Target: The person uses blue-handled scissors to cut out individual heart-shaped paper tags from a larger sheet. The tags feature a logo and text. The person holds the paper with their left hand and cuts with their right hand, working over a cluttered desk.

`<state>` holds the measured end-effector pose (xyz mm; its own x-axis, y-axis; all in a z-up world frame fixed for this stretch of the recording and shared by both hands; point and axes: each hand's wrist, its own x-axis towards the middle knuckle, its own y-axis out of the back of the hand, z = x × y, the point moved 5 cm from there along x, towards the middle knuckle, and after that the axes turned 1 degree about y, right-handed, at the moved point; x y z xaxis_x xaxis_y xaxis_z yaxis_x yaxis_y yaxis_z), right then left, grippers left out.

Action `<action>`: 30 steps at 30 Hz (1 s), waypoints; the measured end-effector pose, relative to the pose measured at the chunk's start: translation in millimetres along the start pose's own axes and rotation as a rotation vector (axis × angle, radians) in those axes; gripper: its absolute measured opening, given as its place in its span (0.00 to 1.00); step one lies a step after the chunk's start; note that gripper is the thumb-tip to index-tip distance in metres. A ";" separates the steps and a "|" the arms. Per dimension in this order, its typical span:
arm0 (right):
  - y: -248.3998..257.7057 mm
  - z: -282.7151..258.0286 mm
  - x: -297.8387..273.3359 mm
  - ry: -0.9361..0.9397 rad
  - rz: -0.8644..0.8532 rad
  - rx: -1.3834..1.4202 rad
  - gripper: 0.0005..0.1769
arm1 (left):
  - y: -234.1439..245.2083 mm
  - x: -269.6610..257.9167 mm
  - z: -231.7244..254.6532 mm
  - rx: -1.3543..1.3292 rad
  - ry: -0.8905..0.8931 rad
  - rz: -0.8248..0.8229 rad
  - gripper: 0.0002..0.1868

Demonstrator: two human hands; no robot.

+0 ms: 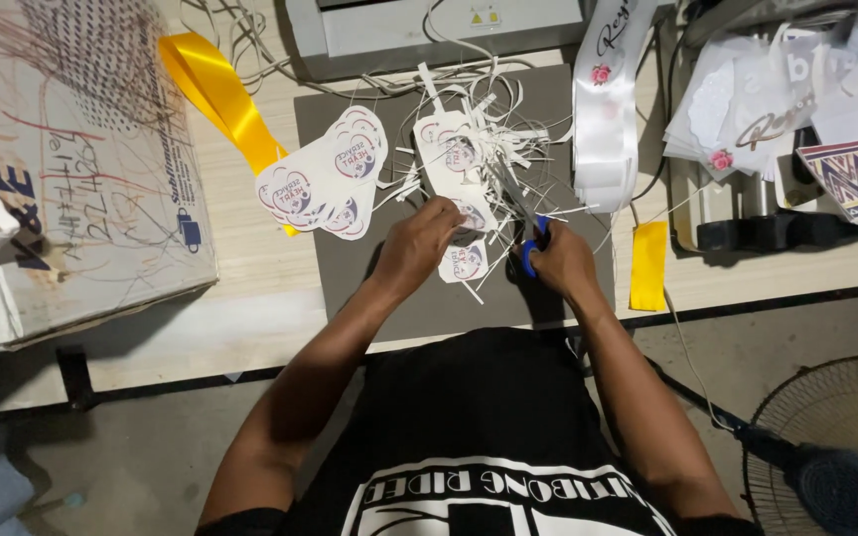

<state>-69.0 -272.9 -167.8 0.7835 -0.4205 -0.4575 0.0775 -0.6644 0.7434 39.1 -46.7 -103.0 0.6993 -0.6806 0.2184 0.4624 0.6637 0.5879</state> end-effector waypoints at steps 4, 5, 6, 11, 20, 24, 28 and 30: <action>2.7 -2.6 -1.4 -0.020 -0.027 0.029 0.25 | 5.6 7.6 9.0 -0.077 0.029 0.023 0.07; 1.5 -0.7 -0.9 -0.020 -0.025 0.029 0.25 | 5.2 8.6 9.4 -0.077 0.026 0.024 0.07; 1.3 -0.2 -0.4 0.006 -0.002 0.026 0.26 | 7.7 9.3 11.9 -0.055 -0.021 0.080 0.06; -1.9 6.6 1.1 0.070 0.046 0.025 0.26 | 2.9 9.7 4.7 -0.049 -0.005 0.161 0.02; 8.4 9.7 -4.7 -0.040 -0.020 0.265 0.25 | 77.6 15.4 60.5 -0.686 0.202 0.394 0.07; 3.4 15.9 -17.7 -0.196 -0.028 0.896 0.25 | 78.0 3.5 78.4 -0.604 0.021 0.274 0.11; 1.1 -17.3 -38.5 -0.105 -0.315 1.542 0.31 | 47.5 -10.2 74.1 -0.570 0.038 0.104 0.13; 10.7 -46.2 -51.7 -0.099 -0.356 1.581 0.33 | 39.9 -13.7 74.0 -0.602 0.060 0.078 0.11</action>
<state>-80.2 -229.7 -113.6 0.8200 -0.1093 -0.5619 -0.4894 -0.6430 -0.5891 7.6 -33.8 -24.8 0.7652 -0.6155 0.1885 0.6229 0.7819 0.0244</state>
